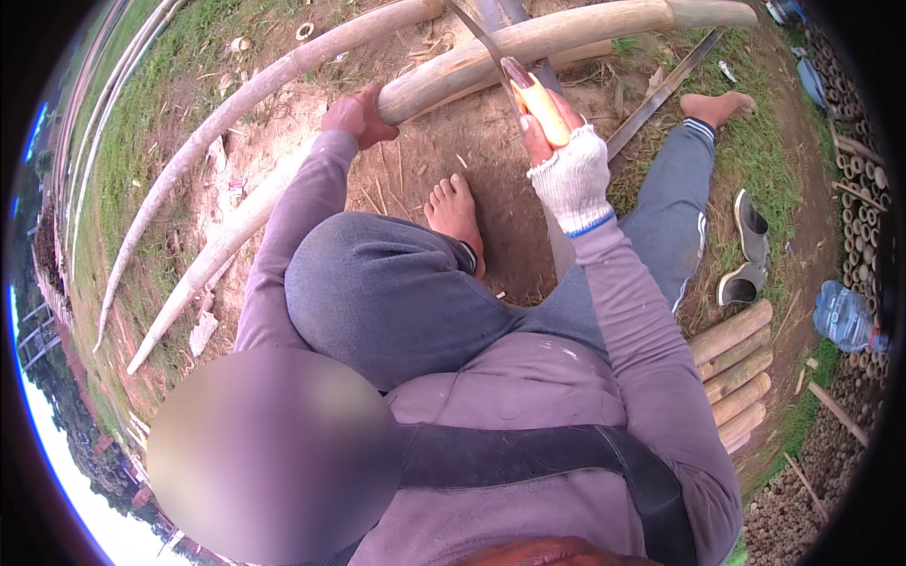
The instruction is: The person uses a hand saw to cut a long bamboo pole into shorter sections. They hold the bamboo steady with their left hand and saw with their right hand, then place the cut pieces onto a nearby stack.
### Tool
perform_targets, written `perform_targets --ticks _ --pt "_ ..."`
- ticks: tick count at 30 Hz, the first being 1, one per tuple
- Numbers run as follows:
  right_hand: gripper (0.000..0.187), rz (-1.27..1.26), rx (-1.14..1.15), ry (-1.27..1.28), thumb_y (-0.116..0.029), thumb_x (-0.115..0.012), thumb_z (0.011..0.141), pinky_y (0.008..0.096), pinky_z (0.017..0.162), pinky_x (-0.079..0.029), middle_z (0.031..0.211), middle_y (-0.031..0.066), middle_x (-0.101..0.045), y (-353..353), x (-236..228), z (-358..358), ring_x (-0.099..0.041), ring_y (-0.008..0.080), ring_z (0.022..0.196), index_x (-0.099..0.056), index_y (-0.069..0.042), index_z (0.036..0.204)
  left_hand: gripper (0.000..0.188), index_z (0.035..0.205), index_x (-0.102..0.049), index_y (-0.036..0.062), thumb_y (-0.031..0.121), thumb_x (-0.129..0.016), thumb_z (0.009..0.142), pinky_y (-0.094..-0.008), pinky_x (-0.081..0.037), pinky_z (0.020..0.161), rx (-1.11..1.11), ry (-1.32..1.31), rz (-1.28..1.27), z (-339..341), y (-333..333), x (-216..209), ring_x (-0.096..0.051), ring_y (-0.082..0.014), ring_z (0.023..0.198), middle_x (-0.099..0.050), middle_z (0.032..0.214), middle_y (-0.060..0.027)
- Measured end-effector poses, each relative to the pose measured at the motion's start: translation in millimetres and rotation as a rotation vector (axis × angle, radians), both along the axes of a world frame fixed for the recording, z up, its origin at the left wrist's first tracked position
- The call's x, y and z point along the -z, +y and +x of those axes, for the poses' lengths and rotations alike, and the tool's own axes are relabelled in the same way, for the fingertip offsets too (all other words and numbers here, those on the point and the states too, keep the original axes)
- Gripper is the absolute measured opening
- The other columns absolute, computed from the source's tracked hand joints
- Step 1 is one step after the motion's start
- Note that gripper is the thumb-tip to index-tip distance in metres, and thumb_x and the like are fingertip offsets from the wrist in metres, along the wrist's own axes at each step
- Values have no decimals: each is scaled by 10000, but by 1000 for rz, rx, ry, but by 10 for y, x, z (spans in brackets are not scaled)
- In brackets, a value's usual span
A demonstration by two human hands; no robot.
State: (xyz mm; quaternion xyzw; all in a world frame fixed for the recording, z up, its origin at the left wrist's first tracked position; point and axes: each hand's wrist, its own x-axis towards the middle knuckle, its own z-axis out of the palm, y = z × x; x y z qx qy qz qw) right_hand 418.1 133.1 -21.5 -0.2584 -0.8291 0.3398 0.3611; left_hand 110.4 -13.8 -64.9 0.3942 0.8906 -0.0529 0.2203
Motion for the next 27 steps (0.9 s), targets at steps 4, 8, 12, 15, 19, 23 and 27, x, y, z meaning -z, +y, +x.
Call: perform_targets --ticks 4,8,12,15,19,23,27 --pt "468 -351 -58 44 -144 -754 1019 381 984 -577 1249 208 -749 -556 -170 1164 -749 281 1103 -623 76 1411 866 1496 -571 240 495 -885 730 -481 -604 996 -43 13 -44 8 -88 18 -751 -339 1165 -776 1280 -121" --pt "473 -308 -104 87 -141 -737 1035 378 983 -578 1278 199 -741 -379 76 934 -740 269 1116 -606 77 1433 846 1479 -578 235 487 -882 731 -491 -604 989 -33 36 8 -32 -109 140 -752 -349 1156 -777 1247 -141" --pt "382 -35 1 60 -271 -746 1021 423 812 -616 1063 226 -787 284 113 -399 -777 404 932 -716 12 1276 840 1476 -575 234 481 -881 734 -495 -602 997 19 20 41 -49 89 94 -755 -353 1150 -776 1245 -146" --pt "364 36 -6 43 -225 -761 1009 420 813 -616 1056 233 -785 173 123 -167 -779 393 932 -715 22 1272 847 1482 -569 222 482 -882 738 -491 -602 1002 14 2 -8 39 -40 57 -758 -354 1143 -776 1247 -149" --pt "435 -283 -68 -59 -201 -712 1057 371 981 -546 1232 208 -715 -446 -186 1069 -705 232 1100 -573 74 1364 789 1424 -586 197 476 -885 749 -486 -605 990 -17 22 33 -29 -194 149 -766 -355 1114 -784 1202 -150" --pt "318 -386 17 2 -239 -754 1037 356 791 -574 938 153 -741 -369 26 952 -724 214 824 -627 41 1119 732 1363 -595 177 470 -882 757 -493 -614 958 -3 44 23 -45 -104 99 -774 -344 1090 -787 1171 -141" --pt "291 -8 56 -88 -256 -796 1001 420 622 -537 803 216 -701 202 -62 -288 -703 358 677 -683 11 982 711 1349 -599 176 464 -877 762 -503 -619 939 31 49 46 -81 30 117 -775 -340 1088 -786 1165 -139"
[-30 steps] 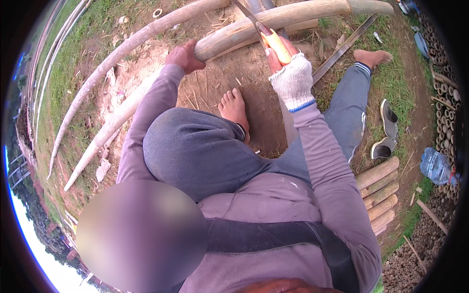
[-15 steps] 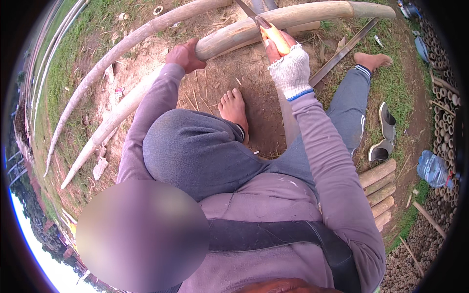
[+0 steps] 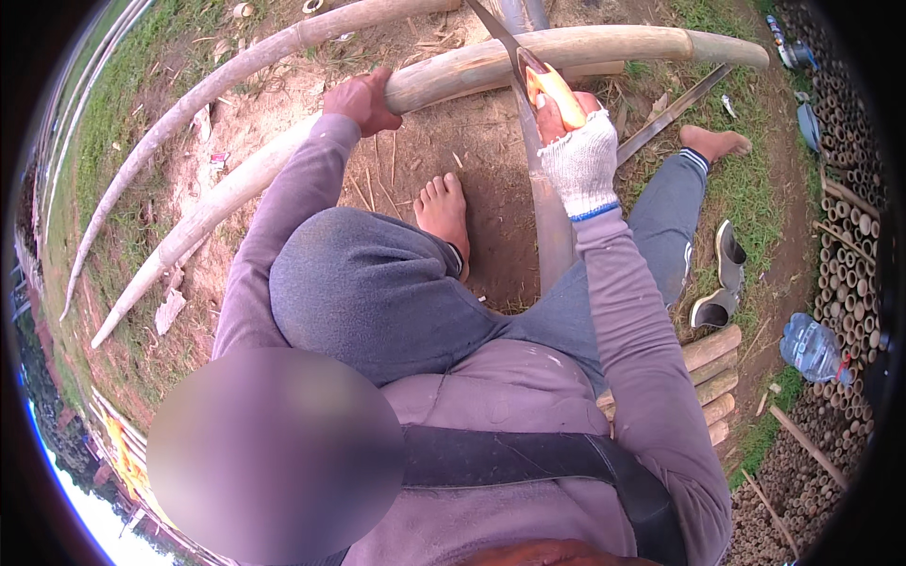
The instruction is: The person uses a hand saw to cut a long bamboo pole into shorter sections. They hold the bamboo steady with their left hand and saw with their right hand, then place the cut pieces onto a nearby stack.
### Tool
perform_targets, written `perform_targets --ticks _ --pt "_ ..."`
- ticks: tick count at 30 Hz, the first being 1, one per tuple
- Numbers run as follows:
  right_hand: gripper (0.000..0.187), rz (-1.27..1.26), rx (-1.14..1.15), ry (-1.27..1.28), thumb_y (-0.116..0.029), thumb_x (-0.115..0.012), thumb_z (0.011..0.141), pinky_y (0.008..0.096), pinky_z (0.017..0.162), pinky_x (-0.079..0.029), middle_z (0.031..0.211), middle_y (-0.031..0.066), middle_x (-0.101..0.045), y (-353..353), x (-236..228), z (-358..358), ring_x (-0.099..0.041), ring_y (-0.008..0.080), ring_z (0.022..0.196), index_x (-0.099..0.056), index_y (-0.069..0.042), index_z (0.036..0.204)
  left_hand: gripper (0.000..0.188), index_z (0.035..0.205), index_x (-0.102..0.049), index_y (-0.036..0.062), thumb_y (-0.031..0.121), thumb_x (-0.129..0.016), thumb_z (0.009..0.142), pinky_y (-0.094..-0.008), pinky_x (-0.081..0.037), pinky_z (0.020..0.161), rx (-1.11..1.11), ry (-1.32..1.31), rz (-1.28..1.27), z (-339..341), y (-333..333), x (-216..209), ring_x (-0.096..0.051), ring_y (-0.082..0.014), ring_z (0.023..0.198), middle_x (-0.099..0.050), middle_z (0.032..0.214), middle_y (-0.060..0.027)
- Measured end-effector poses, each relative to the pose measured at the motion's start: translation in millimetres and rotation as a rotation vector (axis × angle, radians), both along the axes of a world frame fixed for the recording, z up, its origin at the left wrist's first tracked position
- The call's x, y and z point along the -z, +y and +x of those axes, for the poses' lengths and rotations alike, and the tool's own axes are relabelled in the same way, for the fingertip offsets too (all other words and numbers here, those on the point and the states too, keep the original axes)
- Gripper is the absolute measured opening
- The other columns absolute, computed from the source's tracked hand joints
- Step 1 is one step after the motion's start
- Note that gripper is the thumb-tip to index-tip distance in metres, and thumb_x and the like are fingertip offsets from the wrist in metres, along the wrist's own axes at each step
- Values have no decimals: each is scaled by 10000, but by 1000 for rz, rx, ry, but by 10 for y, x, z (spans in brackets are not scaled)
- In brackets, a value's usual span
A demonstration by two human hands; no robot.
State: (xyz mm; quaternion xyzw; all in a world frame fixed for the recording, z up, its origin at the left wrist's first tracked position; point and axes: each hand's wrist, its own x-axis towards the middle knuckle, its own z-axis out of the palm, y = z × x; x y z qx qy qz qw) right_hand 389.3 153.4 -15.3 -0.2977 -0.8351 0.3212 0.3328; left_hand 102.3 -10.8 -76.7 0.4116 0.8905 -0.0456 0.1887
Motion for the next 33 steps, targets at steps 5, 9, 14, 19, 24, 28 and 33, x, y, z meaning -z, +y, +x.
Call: perform_targets --ticks 5,9,14,19,24,28,33 --pt "244 -101 -44 12 -201 -781 1011 398 669 -545 819 179 -701 -350 4 606 -700 293 704 -692 25 1033 685 1330 -611 175 452 -876 763 -496 -621 935 -51 24 -11 9 -172 -143 -775 -341 1085 -788 1144 -139" --pt "229 -191 -31 -100 -169 -773 1025 368 691 -518 821 105 -660 -618 -134 1307 -633 182 734 -656 25 1056 739 1400 -590 193 422 -876 758 -503 -616 928 -57 -61 -42 57 -142 -6 -771 -358 1074 -787 1141 -142" --pt "235 -390 -7 -65 -182 -767 1038 314 647 -496 814 69 -644 -651 -239 1278 -605 116 710 -640 13 1068 643 1319 -620 169 391 -879 774 -485 -622 922 -53 -31 28 143 -143 -114 -773 -346 1074 -792 1143 -135" --pt "310 -560 -86 28 -192 -764 1045 251 613 -501 869 26 -660 -642 -394 1271 -603 62 702 -626 23 1220 646 1337 -620 169 369 -881 781 -482 -626 936 -57 -37 64 134 -166 -142 -773 -343 1079 -794 1165 -130" --pt "369 -591 -80 96 -223 -749 1062 243 602 -495 918 37 -681 -689 -388 1224 -588 63 691 -609 36 1284 659 1354 -618 165 372 -878 785 -471 -634 938 -44 -30 54 106 -158 -131 -771 -340 1086 -791 1176 -134" --pt "333 -529 -42 55 -223 -702 1086 236 570 -465 867 52 -675 -748 -729 1283 -559 59 640 -592 39 1260 654 1362 -620 169 364 -867 788 -470 -637 936 -44 -23 77 108 -238 -106 -771 -342 1081 -787 1170 -138" --pt "332 -555 -124 71 -233 -680 1094 264 587 -493 840 53 -669 -417 -509 1142 -591 81 646 -624 64 1232 680 1381 -623 180 370 -869 777 -471 -638 931 -69 17 82 20 -289 -10 -773 -334 1068 -782 1146 -132"
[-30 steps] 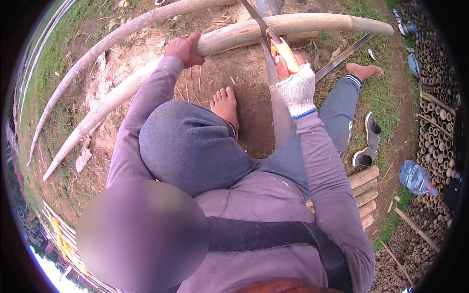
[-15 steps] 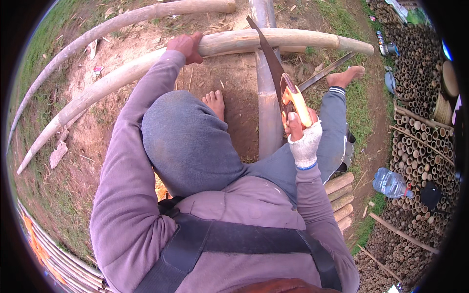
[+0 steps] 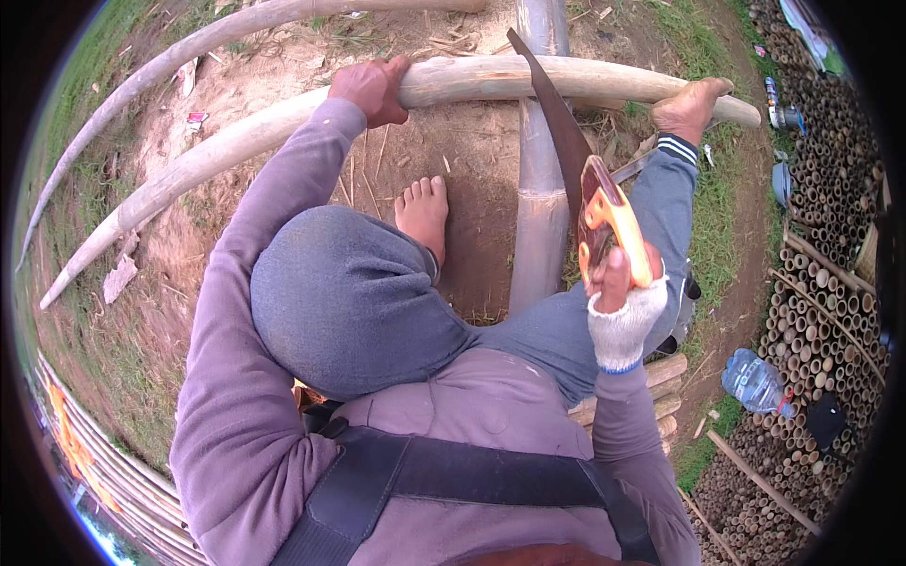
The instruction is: The person uses a hand saw to cut a long bamboo pole into shorter sections. They hold the bamboo steady with their left hand and saw with their right hand, then place the cut pieces onto a nearby stack.
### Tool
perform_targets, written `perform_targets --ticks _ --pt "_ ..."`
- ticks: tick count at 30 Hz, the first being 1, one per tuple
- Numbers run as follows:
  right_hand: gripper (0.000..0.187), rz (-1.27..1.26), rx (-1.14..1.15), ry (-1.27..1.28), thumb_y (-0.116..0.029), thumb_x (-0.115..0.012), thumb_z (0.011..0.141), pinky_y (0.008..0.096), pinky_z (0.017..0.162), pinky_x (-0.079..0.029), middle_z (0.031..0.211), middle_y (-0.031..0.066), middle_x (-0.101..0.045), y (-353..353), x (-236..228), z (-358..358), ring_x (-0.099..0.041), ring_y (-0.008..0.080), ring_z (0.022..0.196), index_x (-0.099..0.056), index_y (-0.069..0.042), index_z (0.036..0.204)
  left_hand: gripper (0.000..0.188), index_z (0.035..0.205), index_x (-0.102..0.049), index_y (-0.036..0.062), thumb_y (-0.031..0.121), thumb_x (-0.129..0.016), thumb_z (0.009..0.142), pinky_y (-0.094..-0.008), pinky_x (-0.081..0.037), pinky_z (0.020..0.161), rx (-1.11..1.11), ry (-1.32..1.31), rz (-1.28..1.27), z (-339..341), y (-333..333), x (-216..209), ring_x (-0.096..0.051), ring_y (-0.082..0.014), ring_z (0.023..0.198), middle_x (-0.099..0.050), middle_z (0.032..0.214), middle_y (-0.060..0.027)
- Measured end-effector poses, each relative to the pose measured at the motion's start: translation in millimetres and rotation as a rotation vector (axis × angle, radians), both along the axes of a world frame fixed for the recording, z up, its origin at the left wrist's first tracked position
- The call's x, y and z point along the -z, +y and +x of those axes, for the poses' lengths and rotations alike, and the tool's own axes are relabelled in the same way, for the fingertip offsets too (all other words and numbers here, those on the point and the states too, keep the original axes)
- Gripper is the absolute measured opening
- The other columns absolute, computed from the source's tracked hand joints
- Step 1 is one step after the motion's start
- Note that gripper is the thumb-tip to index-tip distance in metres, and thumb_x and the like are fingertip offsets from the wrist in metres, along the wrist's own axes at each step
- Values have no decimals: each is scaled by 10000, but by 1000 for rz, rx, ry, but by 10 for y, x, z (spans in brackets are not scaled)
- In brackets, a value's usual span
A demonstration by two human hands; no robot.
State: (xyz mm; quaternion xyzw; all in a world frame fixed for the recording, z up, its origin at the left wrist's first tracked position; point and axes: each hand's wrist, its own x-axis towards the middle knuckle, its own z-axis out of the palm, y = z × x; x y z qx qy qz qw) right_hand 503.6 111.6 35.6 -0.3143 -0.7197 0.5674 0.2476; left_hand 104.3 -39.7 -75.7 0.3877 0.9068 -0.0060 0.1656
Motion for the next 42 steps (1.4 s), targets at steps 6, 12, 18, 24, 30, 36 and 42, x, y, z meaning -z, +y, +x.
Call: perform_targets --ticks 6,12,18,24,30,36,42 --pt "398 637 74 -109 -312 -751 1050 428 698 -567 840 198 -730 612 573 -1491 -706 295 715 -698 82 1059 690 1380 -623 186 383 -877 770 -479 -631 943 39 -26 -9 114 117 -67 -769 -333 1083 -775 1184 -115" --pt "258 73 8 -113 -130 -714 1058 288 740 -549 938 103 -711 -157 -17 307 -677 123 813 -633 89 1168 644 1316 -628 171 402 -878 769 -481 -626 946 0 -42 -35 34 -8 -59 -766 -325 1079 -768 1161 -113" --pt "257 436 58 -152 -193 -728 1043 376 724 -563 880 188 -744 330 566 -604 -729 287 744 -696 60 1075 637 1335 -609 181 406 -854 792 -478 -622 948 46 -52 -65 62 241 6 -766 -318 1074 -771 1150 -117" --pt "270 486 76 -189 -190 -776 1002 395 755 -579 911 233 -755 289 347 -806 -761 327 821 -700 67 1033 658 1332 -604 192 439 -862 780 -487 -624 936 55 -37 -64 77 263 -68 -767 -323 1086 -780 1152 -125" --pt "201 85 41 -110 -108 -685 1041 308 754 -538 925 99 -705 -257 235 614 -657 142 798 -640 55 1149 774 1433 -580 212 440 -877 755 -488 -622 935 24 -14 -95 23 63 50 -776 -334 1056 -788 1160 -135" --pt "359 446 127 -74 -298 -784 1000 423 698 -583 832 229 -755 547 696 -1313 -759 353 743 -713 48 1064 790 1440 -581 204 462 -882 757 -488 -620 943 43 -21 -80 -12 260 -11 -771 -338 1092 -784 1200 -129" --pt "231 288 40 -110 -120 -769 995 352 723 -562 892 137 -740 -76 488 2 -707 200 764 -671 56 1108 850 1496 -567 225 449 -892 743 -473 -612 980 -8 -34 -96 -6 86 -13 -762 -324 1129 -779 1240 -123"
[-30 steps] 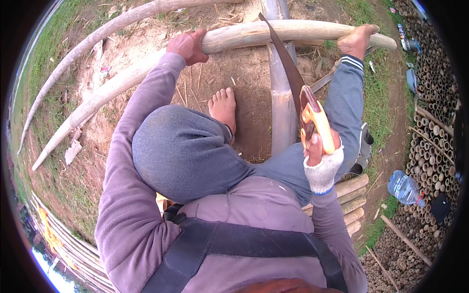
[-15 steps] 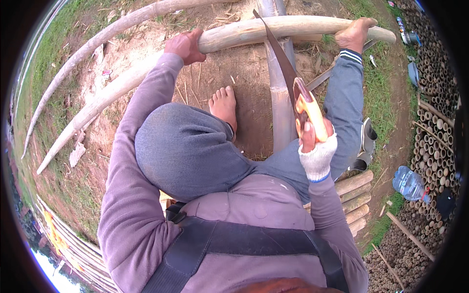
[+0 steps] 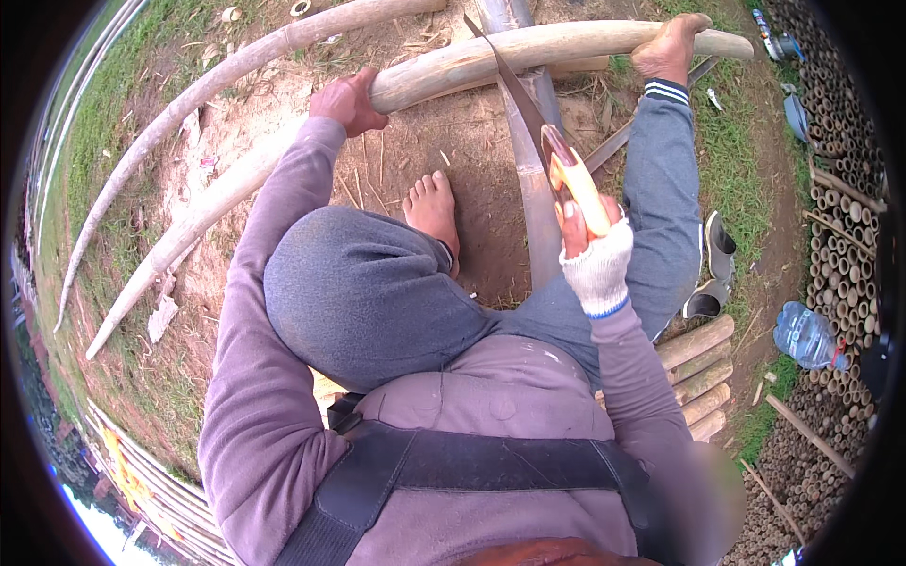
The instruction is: The person uses a hand saw to cut a long bamboo pole into shorter sections. They hold the bamboo steady with their left hand and saw with their right hand, then place the cut pieces onto a nearby stack.
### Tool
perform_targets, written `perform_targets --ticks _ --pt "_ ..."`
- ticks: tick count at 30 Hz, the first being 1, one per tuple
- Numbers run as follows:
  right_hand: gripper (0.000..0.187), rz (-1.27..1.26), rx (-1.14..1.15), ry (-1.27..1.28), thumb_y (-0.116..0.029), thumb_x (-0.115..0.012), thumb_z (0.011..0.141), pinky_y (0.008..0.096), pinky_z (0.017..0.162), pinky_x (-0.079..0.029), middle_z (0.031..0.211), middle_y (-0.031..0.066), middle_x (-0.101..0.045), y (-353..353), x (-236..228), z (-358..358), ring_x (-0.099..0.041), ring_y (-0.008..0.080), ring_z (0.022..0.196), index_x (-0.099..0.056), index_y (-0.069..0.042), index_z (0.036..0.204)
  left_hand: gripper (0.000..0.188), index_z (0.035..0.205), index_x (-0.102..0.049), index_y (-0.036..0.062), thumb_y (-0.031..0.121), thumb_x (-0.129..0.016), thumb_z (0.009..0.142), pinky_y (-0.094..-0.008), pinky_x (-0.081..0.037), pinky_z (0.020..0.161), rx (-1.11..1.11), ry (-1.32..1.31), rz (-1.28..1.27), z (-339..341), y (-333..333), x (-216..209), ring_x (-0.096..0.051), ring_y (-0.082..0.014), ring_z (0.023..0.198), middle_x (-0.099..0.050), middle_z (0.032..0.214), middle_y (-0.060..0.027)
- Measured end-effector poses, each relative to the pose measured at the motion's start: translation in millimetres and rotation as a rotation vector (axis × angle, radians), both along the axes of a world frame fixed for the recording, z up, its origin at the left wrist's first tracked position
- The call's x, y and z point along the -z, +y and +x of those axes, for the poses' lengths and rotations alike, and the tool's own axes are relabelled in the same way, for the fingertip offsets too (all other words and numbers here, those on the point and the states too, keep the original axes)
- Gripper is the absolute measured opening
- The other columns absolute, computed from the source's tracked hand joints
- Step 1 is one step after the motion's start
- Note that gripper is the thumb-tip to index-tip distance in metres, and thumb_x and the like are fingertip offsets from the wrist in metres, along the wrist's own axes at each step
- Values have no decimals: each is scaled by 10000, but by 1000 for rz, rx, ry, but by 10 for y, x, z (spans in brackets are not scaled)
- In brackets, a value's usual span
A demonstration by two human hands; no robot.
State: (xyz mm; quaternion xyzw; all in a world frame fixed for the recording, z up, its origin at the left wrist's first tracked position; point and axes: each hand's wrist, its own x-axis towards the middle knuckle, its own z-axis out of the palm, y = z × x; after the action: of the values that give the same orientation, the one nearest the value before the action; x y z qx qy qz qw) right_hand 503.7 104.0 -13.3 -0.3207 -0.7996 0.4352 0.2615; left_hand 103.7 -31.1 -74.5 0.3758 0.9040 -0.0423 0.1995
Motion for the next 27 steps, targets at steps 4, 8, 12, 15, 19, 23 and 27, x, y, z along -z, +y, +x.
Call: perform_targets --ticks 4,8,12,15,19,23,27 --pt "213 40 -18 6 -86 -705 1021 332 813 -566 968 140 -733 -207 -65 651 -702 170 855 -640 52 1169 898 1534 -556 228 435 -899 730 -474 -609 985 11 5 -6 28 -4 72 -762 -331 1124 -786 1219 -122" --pt "272 236 56 45 -220 -778 993 426 657 -576 788 220 -736 429 238 -806 -758 363 707 -712 42 1019 896 1534 -552 232 437 -896 732 -478 -610 980 62 9 4 48 205 54 -764 -337 1113 -790 1201 -123" --pt "381 221 97 -40 -331 -774 994 461 675 -585 814 246 -743 526 260 -1187 -769 402 749 -721 44 1036 732 1383 -600 204 465 -886 761 -494 -610 979 49 -7 12 94 161 -55 -763 -337 1126 -780 1219 -114" --pt "217 89 17 63 -129 -790 972 392 685 -562 819 168 -715 122 168 -194 -716 289 713 -684 41 1054 783 1428 -586 210 455 -888 749 -487 -608 985 23 15 20 16 15 12 -761 -336 1129 -779 1231 -120" --pt "187 135 -63 -43 -96 -730 1013 342 766 -554 932 129 -725 -220 -210 662 -686 184 794 -643 44 1102 933 1559 -540 229 446 -896 724 -464 -600 1012 -5 -6 -39 32 -28 50 -750 -333 1157 -770 1280 -132" --pt "229 256 44 -24 -189 -768 1000 379 711 -582 827 198 -750 367 352 -510 -745 287 723 -700 28 1023 938 1566 -534 230 447 -895 728 -467 -599 1014 45 -28 -33 100 182 60 -750 -334 1161 -765 1293 -133" --pt "338 195 78 -55 -282 -780 989 447 698 -586 837 239 -753 550 150 -1253 -774 389 776 -706 43 1049 734 1394 -599 208 476 -876 769 -494 -614 970 49 32 46 51 107 -2 -768 -336 1106 -786 1192 -120"
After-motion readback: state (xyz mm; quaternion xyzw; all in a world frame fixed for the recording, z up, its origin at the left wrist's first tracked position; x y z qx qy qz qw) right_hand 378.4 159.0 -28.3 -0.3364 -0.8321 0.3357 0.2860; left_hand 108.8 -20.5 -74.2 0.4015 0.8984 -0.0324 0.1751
